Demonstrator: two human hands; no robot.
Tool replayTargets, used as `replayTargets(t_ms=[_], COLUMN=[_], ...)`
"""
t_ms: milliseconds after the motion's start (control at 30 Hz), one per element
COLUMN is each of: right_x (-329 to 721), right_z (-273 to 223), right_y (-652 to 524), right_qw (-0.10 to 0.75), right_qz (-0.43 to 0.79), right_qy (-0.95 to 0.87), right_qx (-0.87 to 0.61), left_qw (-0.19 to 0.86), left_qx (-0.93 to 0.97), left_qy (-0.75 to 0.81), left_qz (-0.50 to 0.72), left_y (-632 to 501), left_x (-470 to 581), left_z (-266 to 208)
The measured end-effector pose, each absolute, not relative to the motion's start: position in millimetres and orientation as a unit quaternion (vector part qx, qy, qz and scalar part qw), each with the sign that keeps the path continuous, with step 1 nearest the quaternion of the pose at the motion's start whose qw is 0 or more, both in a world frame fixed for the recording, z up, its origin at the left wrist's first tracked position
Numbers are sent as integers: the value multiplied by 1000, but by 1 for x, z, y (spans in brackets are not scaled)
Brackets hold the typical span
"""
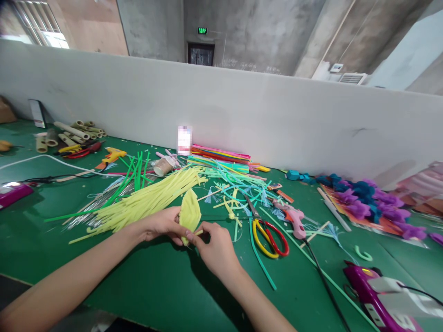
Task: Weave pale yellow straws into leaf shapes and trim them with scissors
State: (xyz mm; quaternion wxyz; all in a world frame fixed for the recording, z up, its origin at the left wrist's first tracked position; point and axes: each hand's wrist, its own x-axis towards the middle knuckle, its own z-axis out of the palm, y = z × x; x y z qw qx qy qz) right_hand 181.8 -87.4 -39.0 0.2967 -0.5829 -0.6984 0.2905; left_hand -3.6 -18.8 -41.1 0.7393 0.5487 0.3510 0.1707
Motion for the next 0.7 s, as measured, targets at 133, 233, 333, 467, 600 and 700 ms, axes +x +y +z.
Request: replayTargets(t_ms=[133, 233, 333, 467, 600, 700], right_x=[182, 182, 183, 185, 187, 197], right_z=[-39, -39, -40, -45, -42, -31], right_y=[-87, -86, -84, -81, -81, -80], right_qw=[296, 303, 318, 332, 349, 390], right_qz=[269, 274, 296, 304, 290, 244], right_qy=[-708, -698, -684, -686, -675, -660], right_qx=[-583, -588, -587, -572, -581, -595], left_qw=[742, 751, 755, 752, 755, 747], left_qx=[542, 527, 516, 516, 518, 523], left_qy=[356, 358, 363, 365, 362, 372], left_qz=[170, 171, 178, 185, 175, 174], left_y=[-19, -20, -21, -21, -19, -16], left_x=[-4, -4, -4, -4, -5, -8], left_z=[-41, -41, -40, -37, -36, -34])
